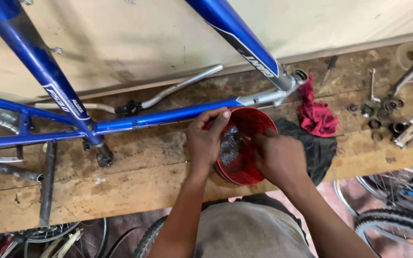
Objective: The person cleans the head tube of a blue bicycle frame using a red rag and a small brush. They wipe the exterior and interior of the tube, then dip the brush into a red bucket containing a liquid solution to scrub the inside of the frame.
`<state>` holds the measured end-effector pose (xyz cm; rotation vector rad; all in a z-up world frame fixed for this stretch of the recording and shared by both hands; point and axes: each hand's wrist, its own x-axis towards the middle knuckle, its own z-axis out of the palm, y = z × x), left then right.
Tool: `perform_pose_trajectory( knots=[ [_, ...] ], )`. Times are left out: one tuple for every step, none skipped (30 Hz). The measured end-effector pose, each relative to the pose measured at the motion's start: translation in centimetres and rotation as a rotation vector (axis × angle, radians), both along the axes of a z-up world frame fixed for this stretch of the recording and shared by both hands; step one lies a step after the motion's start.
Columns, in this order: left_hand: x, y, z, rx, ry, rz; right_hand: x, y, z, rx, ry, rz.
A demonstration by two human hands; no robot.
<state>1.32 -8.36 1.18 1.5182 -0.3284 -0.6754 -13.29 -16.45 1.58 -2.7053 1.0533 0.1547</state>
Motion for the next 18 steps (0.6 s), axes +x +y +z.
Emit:
perform_pose_trajectory(
  knots=[
    [0.5,0.3,-0.7,-0.003,-0.006,0.005,-0.2,-0.3,0.1,-0.003,-0.006,0.005],
    [0.7,0.8,-1.5,-0.014,-0.002,0.040,-0.8,-0.3,0.2,-0.037,0.026,-0.053],
    [0.8,1.3,-2.3,-0.026,0.003,0.075,-1.4,-0.3,0.3,-0.071,0.059,-0.111],
    [0.8,1.9,-2.2,-0.027,0.007,0.069,-1.8,-0.1,0.6,-0.072,0.063,-0.118],
    [0.9,2.5,-2.0,0.014,-0.046,0.066,-2.2,0.0,0.9,-0.052,0.038,-0.167],
    [1.1,3.1,-1.7,0.053,-0.103,0.065,-2.3,0.1,1.1,-0.033,0.010,-0.214],
    [1.2,2.9,-1.6,0.051,-0.103,0.062,-2.4,-0.1,1.2,-0.034,0.010,-0.217],
    [1.2,3.1,-1.4,0.031,-0.239,0.093,-2.5,0.0,1.3,-0.024,-0.007,-0.244],
    [1.2,3.3,-1.2,0.010,-0.375,0.123,-2.6,0.1,1.4,-0.014,-0.023,-0.270],
    [1.1,3.3,-0.6,0.012,-0.375,0.119,-2.5,0.3,1.8,-0.011,-0.022,-0.273],
    [1.1,3.4,0.0,0.000,-0.658,0.099,-2.5,0.5,2.2,0.010,-0.052,-0.277],
    [1.0,3.4,0.7,-0.016,-0.941,0.076,-2.5,0.7,2.6,0.029,-0.084,-0.281],
    [0.4,2.9,1.0,-0.015,-0.941,0.072,-2.7,0.9,2.6,0.031,-0.084,-0.284],
    [-0.2,2.3,1.4,-0.010,-0.971,-0.067,-2.8,0.9,2.6,0.031,-0.111,-0.284],
    [-0.8,1.8,1.8,-0.003,-0.998,-0.207,-3.0,1.0,2.6,0.031,-0.138,-0.284],
    [-0.9,0.8,0.9,-0.004,-0.999,-0.206,-3.1,1.1,2.5,0.029,-0.139,-0.284],
    [-1.0,-0.1,0.0,0.266,-0.891,-0.465,-3.2,1.2,2.5,0.008,-0.163,-0.282],
    [-1.0,-0.8,-0.9,0.539,-0.761,-0.715,-3.2,1.5,2.4,-0.009,-0.189,-0.278]
  ],
)
